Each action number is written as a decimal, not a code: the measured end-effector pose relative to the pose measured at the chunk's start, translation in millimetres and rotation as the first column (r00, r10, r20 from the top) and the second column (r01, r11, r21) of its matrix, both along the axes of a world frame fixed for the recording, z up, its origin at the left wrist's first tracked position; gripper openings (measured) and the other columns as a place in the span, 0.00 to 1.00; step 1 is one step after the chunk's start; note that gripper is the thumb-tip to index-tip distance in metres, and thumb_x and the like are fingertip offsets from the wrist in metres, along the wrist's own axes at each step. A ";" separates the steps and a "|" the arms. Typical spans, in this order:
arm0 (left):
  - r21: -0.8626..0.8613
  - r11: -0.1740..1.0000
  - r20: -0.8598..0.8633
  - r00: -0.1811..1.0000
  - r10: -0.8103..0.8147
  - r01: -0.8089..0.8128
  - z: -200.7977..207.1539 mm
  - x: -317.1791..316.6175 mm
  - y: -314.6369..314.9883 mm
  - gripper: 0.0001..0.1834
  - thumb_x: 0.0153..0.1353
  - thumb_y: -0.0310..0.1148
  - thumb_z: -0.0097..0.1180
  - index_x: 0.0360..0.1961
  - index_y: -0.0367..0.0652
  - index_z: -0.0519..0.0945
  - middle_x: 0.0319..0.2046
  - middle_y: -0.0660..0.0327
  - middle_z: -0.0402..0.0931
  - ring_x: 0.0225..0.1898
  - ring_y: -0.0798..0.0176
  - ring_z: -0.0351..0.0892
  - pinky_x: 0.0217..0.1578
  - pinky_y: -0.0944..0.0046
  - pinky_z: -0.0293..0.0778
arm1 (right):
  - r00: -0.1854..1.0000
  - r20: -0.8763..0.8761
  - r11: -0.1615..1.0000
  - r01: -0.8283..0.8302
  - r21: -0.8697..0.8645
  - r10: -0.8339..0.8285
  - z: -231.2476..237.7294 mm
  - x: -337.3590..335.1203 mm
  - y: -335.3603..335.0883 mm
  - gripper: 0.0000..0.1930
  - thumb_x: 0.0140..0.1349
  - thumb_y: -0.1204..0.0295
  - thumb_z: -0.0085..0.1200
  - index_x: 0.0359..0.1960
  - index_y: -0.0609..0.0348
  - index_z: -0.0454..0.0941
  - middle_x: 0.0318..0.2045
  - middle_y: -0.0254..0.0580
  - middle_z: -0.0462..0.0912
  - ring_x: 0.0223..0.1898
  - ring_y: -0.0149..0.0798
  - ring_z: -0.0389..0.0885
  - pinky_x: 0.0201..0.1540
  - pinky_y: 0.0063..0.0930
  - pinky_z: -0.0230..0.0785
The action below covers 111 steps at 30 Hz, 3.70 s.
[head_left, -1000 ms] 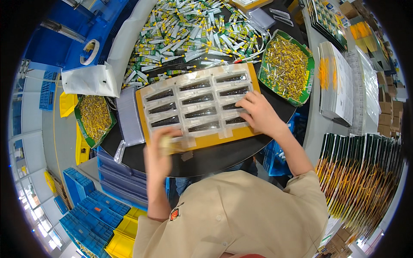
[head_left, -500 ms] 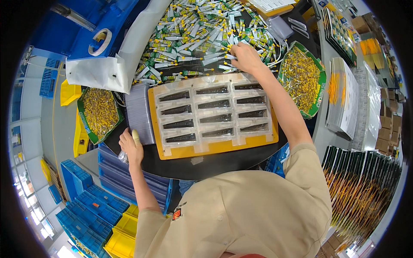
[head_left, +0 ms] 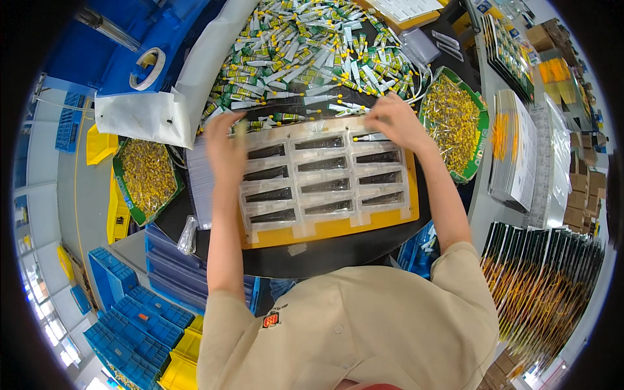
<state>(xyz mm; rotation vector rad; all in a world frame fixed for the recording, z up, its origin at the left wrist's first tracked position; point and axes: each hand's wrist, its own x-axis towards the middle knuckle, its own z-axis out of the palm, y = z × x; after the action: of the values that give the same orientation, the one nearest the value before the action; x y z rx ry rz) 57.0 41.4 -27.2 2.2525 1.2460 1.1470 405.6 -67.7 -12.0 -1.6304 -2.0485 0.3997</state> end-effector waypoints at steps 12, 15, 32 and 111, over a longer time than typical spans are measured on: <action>-0.314 0.929 -0.032 0.975 -0.219 0.198 -7.5 58.0 44.2 0.11 0.58 0.23 0.56 0.42 0.38 0.73 0.37 0.55 0.77 0.38 0.58 0.78 0.41 0.60 0.73 | 0.980 0.093 0.952 -0.195 0.236 0.178 19.1 -78.0 51.7 0.05 0.57 0.73 0.54 0.28 0.60 0.74 0.29 0.47 0.77 0.34 0.51 0.79 0.36 0.43 0.73; -0.521 0.813 0.322 0.942 -0.092 0.258 7.6 24.9 8.2 0.10 0.59 0.25 0.57 0.42 0.38 0.73 0.35 0.58 0.79 0.38 0.66 0.78 0.38 0.64 0.73 | 0.955 0.083 0.956 -0.276 -0.100 0.285 20.7 -102.1 28.1 0.05 0.56 0.73 0.55 0.30 0.62 0.75 0.30 0.47 0.77 0.35 0.52 0.79 0.38 0.42 0.73; -0.040 0.978 -0.060 0.976 -0.208 0.206 3.4 -29.9 -27.6 0.07 0.50 0.26 0.63 0.32 0.43 0.81 0.34 0.58 0.76 0.40 0.51 0.72 0.42 0.56 0.68 | 0.920 -0.271 0.943 -0.215 0.255 0.283 -1.1 -132.4 70.6 0.09 0.52 0.76 0.55 0.36 0.58 0.81 0.38 0.41 0.81 0.39 0.44 0.81 0.40 0.35 0.75; -0.486 0.832 -0.183 0.899 -0.398 0.269 42.8 -11.2 -124.9 0.14 0.52 0.20 0.60 0.42 0.39 0.80 0.34 0.54 0.74 0.37 0.48 0.76 0.38 0.55 0.73 | 0.990 -0.139 0.979 0.035 0.201 -0.006 4.7 -91.0 -70.2 0.12 0.50 0.74 0.64 0.38 0.59 0.81 0.33 0.42 0.78 0.40 0.44 0.77 0.43 0.34 0.71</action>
<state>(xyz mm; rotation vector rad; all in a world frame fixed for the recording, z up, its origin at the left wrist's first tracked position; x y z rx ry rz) 45.8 -83.5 15.5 2.1889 1.0108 0.3672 314.6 -138.0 -7.3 -1.4596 -1.9013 0.2777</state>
